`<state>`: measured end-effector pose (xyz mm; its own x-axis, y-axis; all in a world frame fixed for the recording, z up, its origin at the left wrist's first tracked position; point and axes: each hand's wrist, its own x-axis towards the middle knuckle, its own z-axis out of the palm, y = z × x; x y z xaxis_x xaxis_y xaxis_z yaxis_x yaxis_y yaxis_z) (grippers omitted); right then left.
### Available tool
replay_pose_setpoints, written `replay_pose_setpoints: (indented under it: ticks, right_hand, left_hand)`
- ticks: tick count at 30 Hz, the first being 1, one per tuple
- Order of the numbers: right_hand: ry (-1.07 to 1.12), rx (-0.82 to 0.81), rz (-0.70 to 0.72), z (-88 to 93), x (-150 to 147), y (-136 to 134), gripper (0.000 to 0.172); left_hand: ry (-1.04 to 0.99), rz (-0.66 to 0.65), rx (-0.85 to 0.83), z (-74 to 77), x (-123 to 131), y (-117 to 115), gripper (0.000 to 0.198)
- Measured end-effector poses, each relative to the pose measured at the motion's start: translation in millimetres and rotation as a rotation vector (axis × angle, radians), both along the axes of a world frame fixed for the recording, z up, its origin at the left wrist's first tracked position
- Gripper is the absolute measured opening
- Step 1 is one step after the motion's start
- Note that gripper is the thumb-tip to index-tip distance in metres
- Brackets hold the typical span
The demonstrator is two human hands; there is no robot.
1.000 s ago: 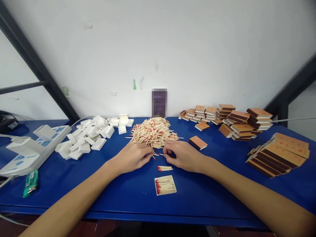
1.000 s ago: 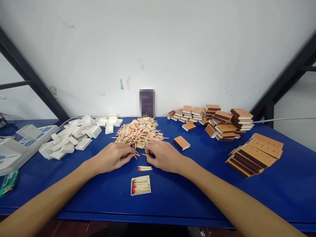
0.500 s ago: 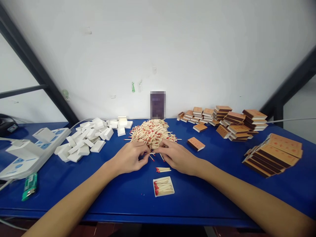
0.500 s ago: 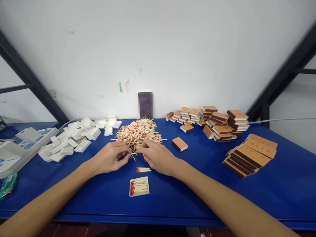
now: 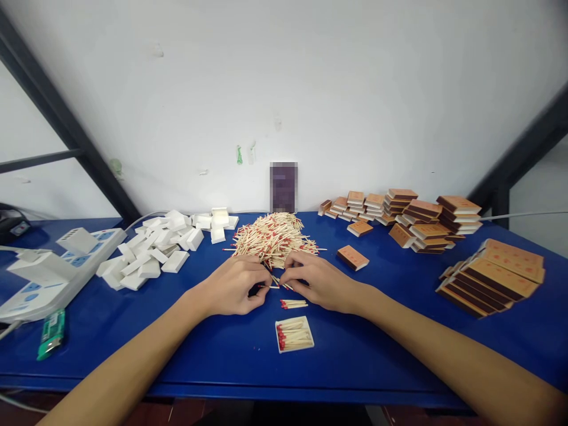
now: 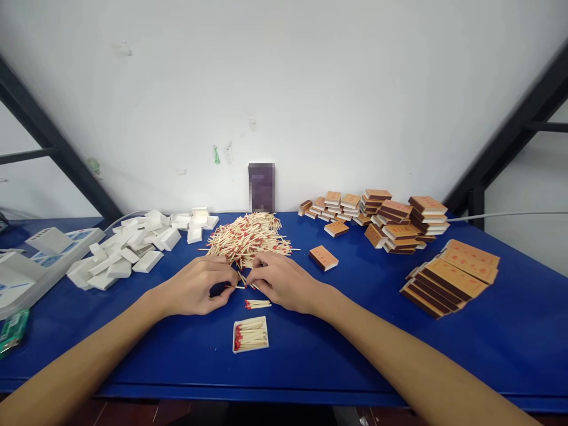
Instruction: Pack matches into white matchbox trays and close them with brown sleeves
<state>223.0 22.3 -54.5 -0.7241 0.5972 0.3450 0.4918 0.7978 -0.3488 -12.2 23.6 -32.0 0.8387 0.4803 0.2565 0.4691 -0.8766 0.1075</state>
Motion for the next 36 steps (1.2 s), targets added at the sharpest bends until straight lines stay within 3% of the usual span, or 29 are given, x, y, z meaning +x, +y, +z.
replay_pose_setpoints:
  ticks: [6,11,27,36]
  right_hand:
    - [-0.033,0.001,0.022,1.9,1.7,-0.2,0.025]
    - [-0.065,0.009,0.022,1.2,4.5,0.6,0.024]
    - [-0.035,0.024,0.019,-5.1,8.7,7.3,0.016]
    - [-0.047,0.073,-0.006,-0.8,8.1,5.6,0.014]
  left_hand:
    - [-0.041,-0.035,-0.011,-3.7,1.4,-0.3,0.013]
    - [-0.078,0.078,0.122,0.5,2.8,-1.3,0.016]
    - [-0.124,0.052,0.007,-11.9,-0.6,1.9,0.024]
    - [-0.124,0.022,-0.031,-14.7,4.5,0.4,0.012]
